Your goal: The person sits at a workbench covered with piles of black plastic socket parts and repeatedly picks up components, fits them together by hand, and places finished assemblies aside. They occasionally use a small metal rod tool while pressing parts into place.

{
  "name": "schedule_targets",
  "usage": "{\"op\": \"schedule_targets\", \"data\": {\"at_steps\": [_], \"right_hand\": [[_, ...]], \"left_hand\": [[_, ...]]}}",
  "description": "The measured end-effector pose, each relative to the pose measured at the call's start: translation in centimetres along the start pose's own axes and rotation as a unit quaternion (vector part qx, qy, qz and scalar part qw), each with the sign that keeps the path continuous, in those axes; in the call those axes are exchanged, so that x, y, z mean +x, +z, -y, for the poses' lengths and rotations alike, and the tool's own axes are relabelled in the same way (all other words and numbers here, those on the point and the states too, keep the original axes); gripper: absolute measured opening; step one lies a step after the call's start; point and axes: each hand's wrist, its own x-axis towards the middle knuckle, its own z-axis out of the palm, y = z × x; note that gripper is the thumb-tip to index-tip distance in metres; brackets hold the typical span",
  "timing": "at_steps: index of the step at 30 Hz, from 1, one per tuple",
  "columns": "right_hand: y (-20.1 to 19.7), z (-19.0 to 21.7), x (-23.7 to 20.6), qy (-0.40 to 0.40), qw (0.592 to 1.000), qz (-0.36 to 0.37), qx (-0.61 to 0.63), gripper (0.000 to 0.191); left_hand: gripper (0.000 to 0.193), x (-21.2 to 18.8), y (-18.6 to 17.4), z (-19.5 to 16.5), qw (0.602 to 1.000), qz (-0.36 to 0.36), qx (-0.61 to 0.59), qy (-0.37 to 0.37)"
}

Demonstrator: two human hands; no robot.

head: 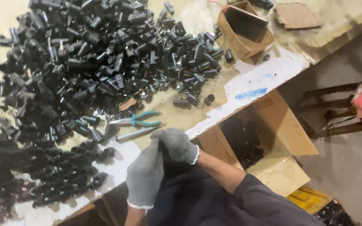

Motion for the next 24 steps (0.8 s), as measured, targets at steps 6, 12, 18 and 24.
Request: {"op": "schedule_targets", "data": {"at_steps": [6,12,18,24], "right_hand": [[0.2,-0.2,-0.5,0.052,0.997,0.054,-0.007,0.051],[-0.2,0.1,0.1,0.038,0.996,0.077,-0.002,0.053],[-0.4,0.5,0.3,0.036,0.998,0.043,0.005,0.058],[0.3,0.2,-0.2,0.015,0.999,0.037,-0.032,0.074]], "left_hand": [[0.022,-0.2,-0.2,0.0,0.994,-0.061,-0.085,0.025],[0.014,-0.3,0.2,1.0,0.989,-0.076,-0.125,0.023],[0.021,0.2,0.6,1.9,0.987,-0.04,-0.158,0.014],[0.02,0.0,1.0,1.4,0.982,-0.033,-0.177,-0.05]]}}
